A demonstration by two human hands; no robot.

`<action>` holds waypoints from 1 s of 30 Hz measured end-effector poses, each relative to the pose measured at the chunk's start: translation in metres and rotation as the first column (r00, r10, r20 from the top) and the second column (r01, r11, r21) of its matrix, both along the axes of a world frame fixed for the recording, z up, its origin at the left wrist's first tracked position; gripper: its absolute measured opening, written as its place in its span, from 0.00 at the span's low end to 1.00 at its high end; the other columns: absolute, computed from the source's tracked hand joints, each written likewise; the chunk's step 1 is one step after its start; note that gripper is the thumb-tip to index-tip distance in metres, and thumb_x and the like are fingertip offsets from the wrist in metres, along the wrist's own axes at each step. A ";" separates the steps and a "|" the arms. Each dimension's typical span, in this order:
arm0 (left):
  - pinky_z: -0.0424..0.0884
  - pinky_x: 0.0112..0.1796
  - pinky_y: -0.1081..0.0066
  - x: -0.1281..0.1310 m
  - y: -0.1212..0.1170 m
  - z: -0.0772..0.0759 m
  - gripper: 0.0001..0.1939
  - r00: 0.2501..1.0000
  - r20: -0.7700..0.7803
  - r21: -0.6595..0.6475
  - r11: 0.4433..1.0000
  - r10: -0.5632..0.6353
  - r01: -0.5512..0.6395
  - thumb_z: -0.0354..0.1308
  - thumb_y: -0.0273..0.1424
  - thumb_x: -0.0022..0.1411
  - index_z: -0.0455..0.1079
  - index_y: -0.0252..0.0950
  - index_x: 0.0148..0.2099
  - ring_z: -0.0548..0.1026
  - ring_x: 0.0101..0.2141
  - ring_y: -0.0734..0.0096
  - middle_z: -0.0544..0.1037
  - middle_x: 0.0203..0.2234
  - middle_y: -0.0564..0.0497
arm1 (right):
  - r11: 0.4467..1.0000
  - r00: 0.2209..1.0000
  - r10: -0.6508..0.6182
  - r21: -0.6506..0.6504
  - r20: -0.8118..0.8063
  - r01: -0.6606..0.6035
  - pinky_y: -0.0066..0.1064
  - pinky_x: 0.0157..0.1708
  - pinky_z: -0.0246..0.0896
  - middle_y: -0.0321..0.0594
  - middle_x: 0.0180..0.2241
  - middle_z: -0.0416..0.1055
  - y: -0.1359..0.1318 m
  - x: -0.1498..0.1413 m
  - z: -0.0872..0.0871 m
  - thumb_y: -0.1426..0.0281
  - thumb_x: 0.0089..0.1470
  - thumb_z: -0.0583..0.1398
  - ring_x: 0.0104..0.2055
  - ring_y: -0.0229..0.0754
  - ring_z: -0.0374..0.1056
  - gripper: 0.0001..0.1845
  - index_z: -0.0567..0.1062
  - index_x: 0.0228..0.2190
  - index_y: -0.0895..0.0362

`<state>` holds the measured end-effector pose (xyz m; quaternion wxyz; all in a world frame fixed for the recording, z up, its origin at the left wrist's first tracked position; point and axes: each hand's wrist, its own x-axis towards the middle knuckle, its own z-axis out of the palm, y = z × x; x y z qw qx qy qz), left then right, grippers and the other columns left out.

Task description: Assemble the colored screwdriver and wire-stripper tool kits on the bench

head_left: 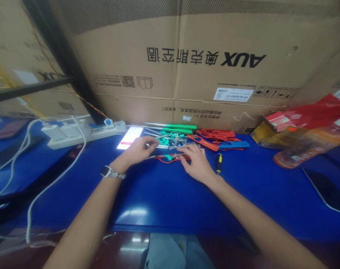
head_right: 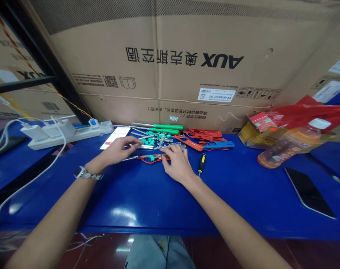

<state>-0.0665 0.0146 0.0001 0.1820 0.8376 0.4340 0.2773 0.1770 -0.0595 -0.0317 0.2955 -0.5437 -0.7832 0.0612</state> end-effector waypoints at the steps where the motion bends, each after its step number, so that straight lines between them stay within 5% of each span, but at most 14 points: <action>1: 0.72 0.39 0.65 -0.005 -0.001 -0.001 0.13 1.000 0.016 -0.008 1.000 0.023 -0.023 0.53 0.35 0.65 0.77 0.35 0.42 0.77 0.38 0.62 0.82 0.38 0.46 | 1.000 1.000 -0.010 -0.003 -0.009 0.010 0.42 0.49 0.53 0.43 0.47 0.74 0.003 0.001 0.000 0.68 0.62 0.56 0.52 0.48 0.66 0.14 0.77 0.47 0.52; 6: 0.71 0.37 0.67 -0.001 -0.005 -0.007 0.13 0.997 0.074 0.033 0.999 -0.008 0.005 0.53 0.37 0.66 0.76 0.35 0.41 0.77 0.36 0.65 0.81 0.37 0.47 | 0.996 0.997 -0.079 -0.041 -0.027 0.077 0.39 0.46 0.56 0.42 0.40 0.76 0.020 0.010 0.005 0.69 0.61 0.57 0.45 0.47 0.68 0.10 0.79 0.36 0.54; 12: 0.71 0.40 0.66 0.022 -0.011 -0.018 0.10 0.992 0.058 0.062 0.992 -0.113 0.109 0.54 0.33 0.67 0.75 0.37 0.43 0.76 0.38 0.66 0.79 0.38 0.48 | 0.991 0.993 -0.086 -0.094 0.083 0.094 0.36 0.43 0.59 0.42 0.37 0.76 0.042 0.014 0.015 0.70 0.60 0.57 0.41 0.45 0.67 0.10 0.80 0.35 0.55; 24: 0.71 0.36 0.65 0.004 0.002 -0.022 0.08 0.990 -0.031 0.111 0.985 0.138 -0.134 0.54 0.30 0.65 0.74 0.36 0.39 0.74 0.35 0.64 0.78 0.35 0.47 | 0.994 0.971 -0.047 -0.086 0.235 0.069 0.41 0.45 0.56 0.45 0.40 0.74 0.075 -0.028 0.031 0.67 0.59 0.58 0.46 0.51 0.65 0.09 0.80 0.35 0.53; 30: 0.71 0.38 0.64 0.005 0.001 -0.025 0.07 0.993 -0.053 0.113 0.988 0.110 -0.103 0.54 0.28 0.65 0.74 0.36 0.39 0.74 0.36 0.62 0.78 0.34 0.47 | 0.992 0.957 -0.113 -0.032 0.266 0.125 0.44 0.47 0.55 0.48 0.43 0.73 0.097 -0.034 0.031 0.68 0.59 0.57 0.49 0.54 0.63 0.11 0.79 0.38 0.56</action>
